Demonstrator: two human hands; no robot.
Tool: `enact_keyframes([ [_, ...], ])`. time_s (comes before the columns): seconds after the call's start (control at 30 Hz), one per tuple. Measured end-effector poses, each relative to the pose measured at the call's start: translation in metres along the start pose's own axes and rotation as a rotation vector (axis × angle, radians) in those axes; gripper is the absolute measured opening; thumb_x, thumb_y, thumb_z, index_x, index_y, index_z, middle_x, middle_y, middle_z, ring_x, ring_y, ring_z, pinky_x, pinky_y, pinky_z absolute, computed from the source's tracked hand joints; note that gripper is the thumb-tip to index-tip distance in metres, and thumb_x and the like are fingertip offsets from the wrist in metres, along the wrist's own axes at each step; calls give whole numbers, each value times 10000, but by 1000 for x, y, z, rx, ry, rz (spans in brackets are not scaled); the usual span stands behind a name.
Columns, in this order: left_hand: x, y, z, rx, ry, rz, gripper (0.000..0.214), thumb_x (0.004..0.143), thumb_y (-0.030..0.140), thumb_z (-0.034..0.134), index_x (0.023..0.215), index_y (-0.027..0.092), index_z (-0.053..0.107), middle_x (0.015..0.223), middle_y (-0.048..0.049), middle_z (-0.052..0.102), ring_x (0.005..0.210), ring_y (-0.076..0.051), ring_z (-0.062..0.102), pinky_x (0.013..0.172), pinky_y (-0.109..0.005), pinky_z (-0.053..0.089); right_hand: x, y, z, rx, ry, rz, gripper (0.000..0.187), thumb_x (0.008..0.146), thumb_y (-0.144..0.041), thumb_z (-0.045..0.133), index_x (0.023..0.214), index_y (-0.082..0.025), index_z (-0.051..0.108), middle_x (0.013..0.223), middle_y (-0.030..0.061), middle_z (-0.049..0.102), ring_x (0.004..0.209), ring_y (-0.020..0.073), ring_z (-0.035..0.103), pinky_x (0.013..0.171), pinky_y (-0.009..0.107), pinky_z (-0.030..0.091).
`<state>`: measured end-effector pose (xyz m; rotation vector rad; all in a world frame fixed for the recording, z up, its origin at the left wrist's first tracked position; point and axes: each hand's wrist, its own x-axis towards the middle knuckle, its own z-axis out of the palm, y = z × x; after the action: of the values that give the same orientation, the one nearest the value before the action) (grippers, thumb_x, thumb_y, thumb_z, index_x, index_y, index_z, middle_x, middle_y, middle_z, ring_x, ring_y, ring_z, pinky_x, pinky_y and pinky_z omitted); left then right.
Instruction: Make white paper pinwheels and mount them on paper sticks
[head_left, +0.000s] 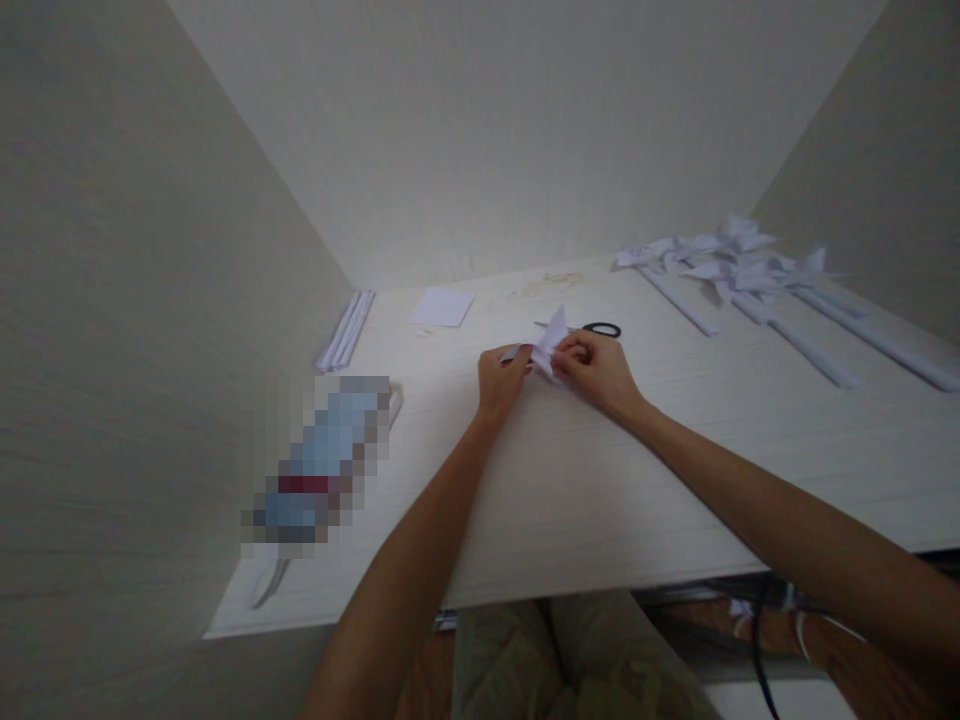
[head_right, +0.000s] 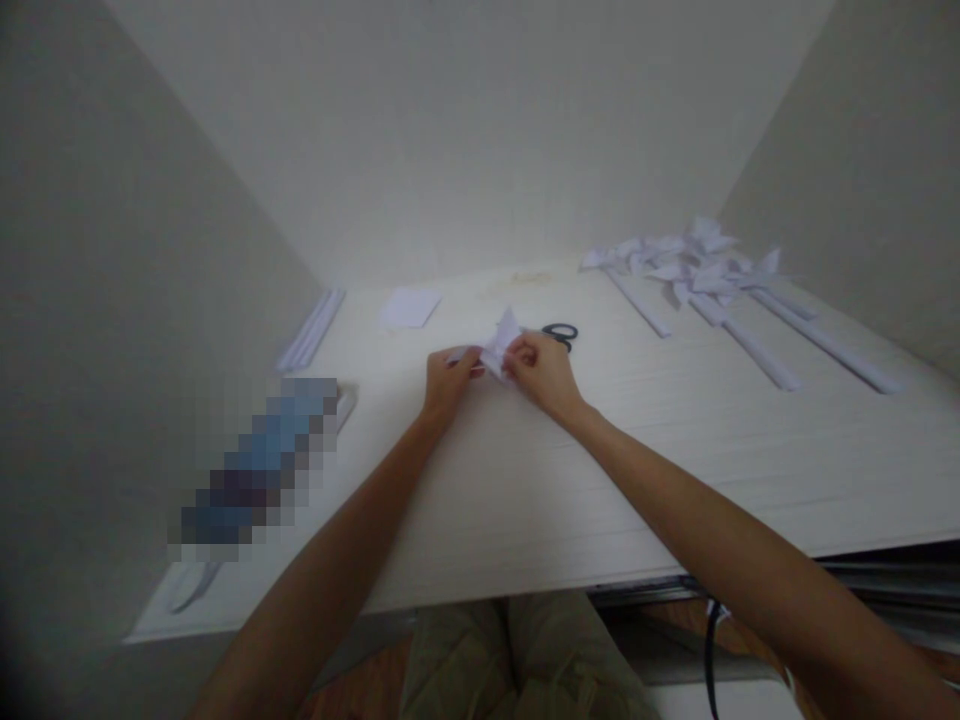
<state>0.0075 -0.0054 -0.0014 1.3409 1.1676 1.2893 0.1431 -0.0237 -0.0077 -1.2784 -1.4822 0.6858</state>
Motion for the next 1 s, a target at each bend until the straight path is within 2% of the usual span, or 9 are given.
enact_keyframes([
  [0.13,-1,2,0,-4,-3,5,159,669,237,560,569,145,642,554,8,600,555,-89,558,542,-201,485,0,2,0,12,-23,33,128,696,-267,567,620,-167,544,558,27,629,492,133,579,499,250,439],
  [0.27,-2,3,0,-14,-34,10,140,668,240,568,651,159,681,615,5,637,602,-93,577,576,-204,492,1,3,-1,-60,-32,1,169,726,-283,539,603,-167,534,526,22,616,459,124,550,493,246,413],
  [0.47,-2,2,0,-14,-4,25,165,666,243,570,730,161,697,649,-1,655,622,-103,590,579,-215,495,0,-2,-2,-188,-44,-27,230,759,-271,497,553,-168,513,464,4,559,421,106,481,490,241,355],
  [0.67,-2,0,0,12,0,35,163,682,232,543,694,154,686,643,-8,649,613,-113,590,556,-222,499,0,-4,-2,-199,-22,-76,163,730,-230,527,581,-164,527,519,6,568,472,110,477,501,238,331],
  [1.0,-3,1,0,-31,25,21,191,704,254,518,645,128,648,609,-18,631,599,-111,599,510,-203,494,0,-2,-3,-178,-24,-131,160,732,-207,515,577,-165,506,521,-10,523,506,108,451,526,236,313],
])
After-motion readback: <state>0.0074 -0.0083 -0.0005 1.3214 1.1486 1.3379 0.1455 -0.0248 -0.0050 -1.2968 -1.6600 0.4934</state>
